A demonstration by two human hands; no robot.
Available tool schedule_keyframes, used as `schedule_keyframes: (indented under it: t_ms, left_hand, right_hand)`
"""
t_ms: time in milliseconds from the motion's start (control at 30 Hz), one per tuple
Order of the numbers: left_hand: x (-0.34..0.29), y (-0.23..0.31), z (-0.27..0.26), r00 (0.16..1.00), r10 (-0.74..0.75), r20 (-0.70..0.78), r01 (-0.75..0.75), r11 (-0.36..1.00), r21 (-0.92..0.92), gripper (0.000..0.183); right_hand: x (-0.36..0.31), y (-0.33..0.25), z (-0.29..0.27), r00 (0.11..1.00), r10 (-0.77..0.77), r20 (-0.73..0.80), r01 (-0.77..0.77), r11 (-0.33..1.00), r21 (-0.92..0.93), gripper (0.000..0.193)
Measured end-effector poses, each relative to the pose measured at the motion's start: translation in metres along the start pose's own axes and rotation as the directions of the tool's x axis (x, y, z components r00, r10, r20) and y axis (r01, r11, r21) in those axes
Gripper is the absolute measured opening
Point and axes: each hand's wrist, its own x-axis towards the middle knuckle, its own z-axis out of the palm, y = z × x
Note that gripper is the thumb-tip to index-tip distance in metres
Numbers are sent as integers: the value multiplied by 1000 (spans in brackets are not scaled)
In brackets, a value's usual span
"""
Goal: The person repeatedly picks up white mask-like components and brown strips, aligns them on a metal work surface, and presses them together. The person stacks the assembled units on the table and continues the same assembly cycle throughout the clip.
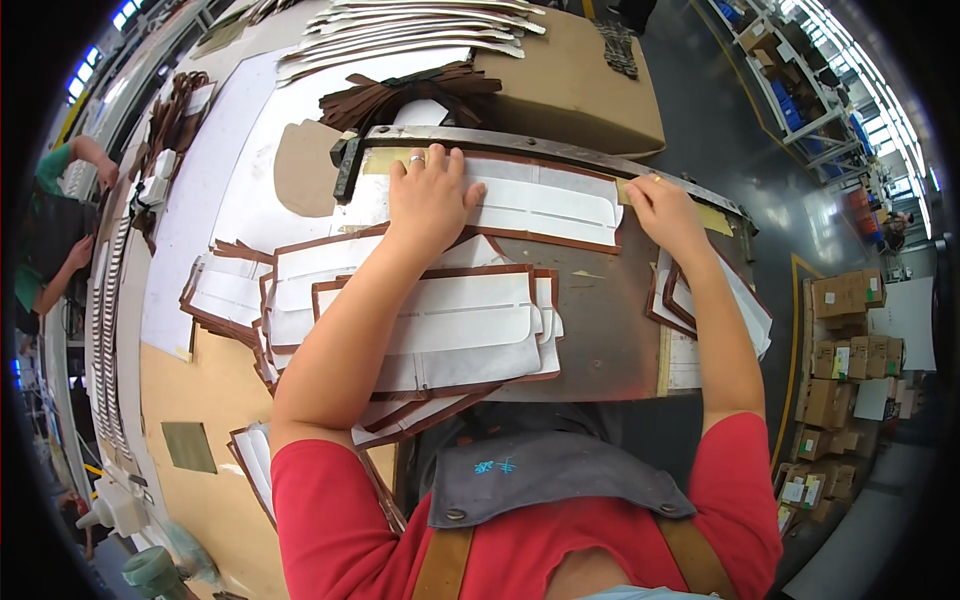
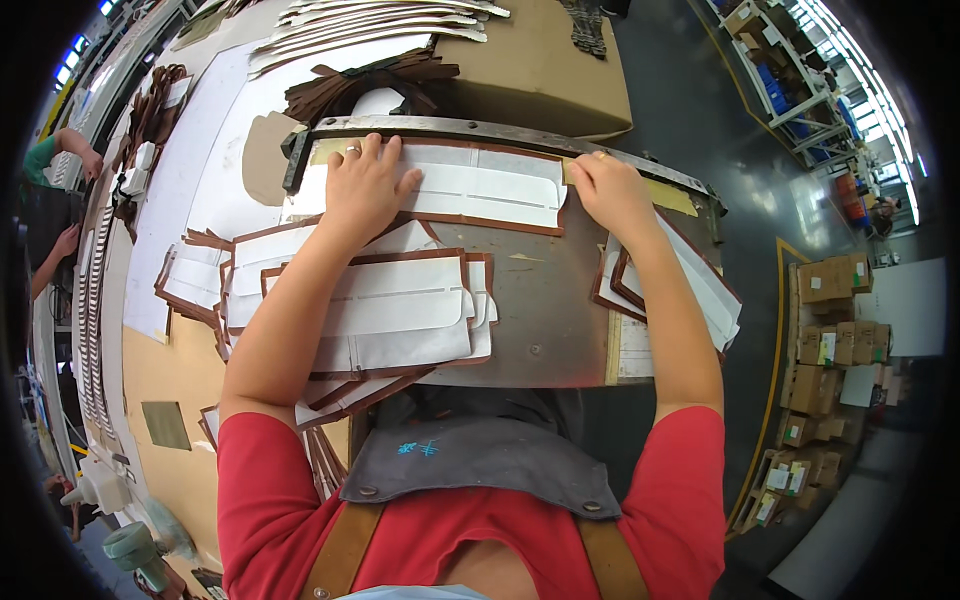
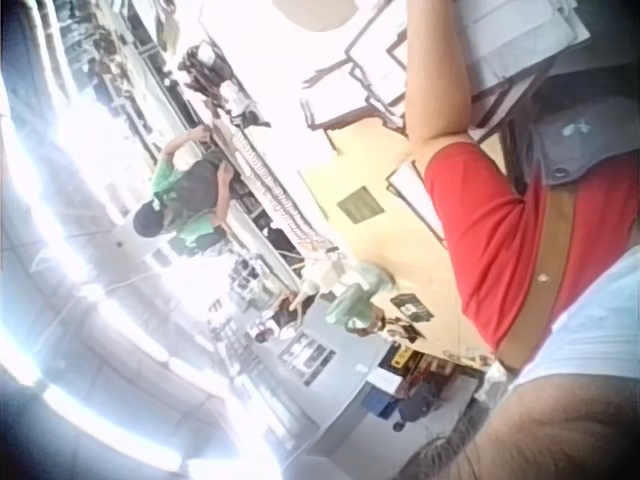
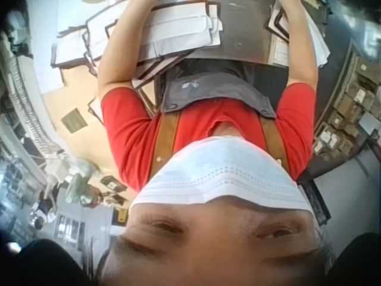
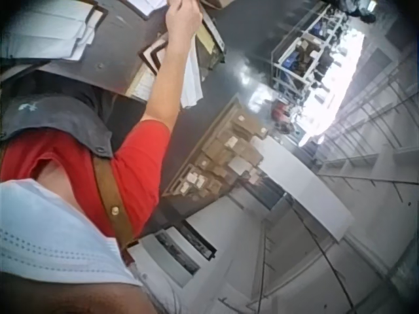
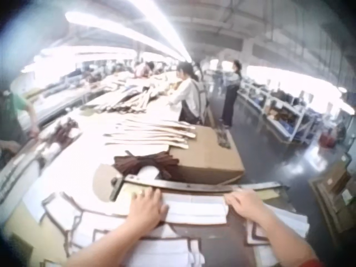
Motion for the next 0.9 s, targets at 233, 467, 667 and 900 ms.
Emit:
schedule_keyframes:
  t_ms: [233,467,667,900]
  left_hand:
    - [4,-2,-3,998,-56,-32,50,984,-168,42]
    - [7,-15,-5,983,-161,-91,116,919,-376,41]
    - [15,-9,-37,976,-143,-165,9,783,-622,37]
    - [23,-17,-90,965,-119,-233,-94,671,-735,35]
  right_hand:
    - [-18,-22,15,918,379,120,-396,899,188,31]
    - [-65,-26,-38,829,339,-445,-141,897,420,9]
    - [-202,60,-128,701,617,-357,-347,733,585,9]
    - [-180,34,-104,779,457,-430,-442,886,141,18]
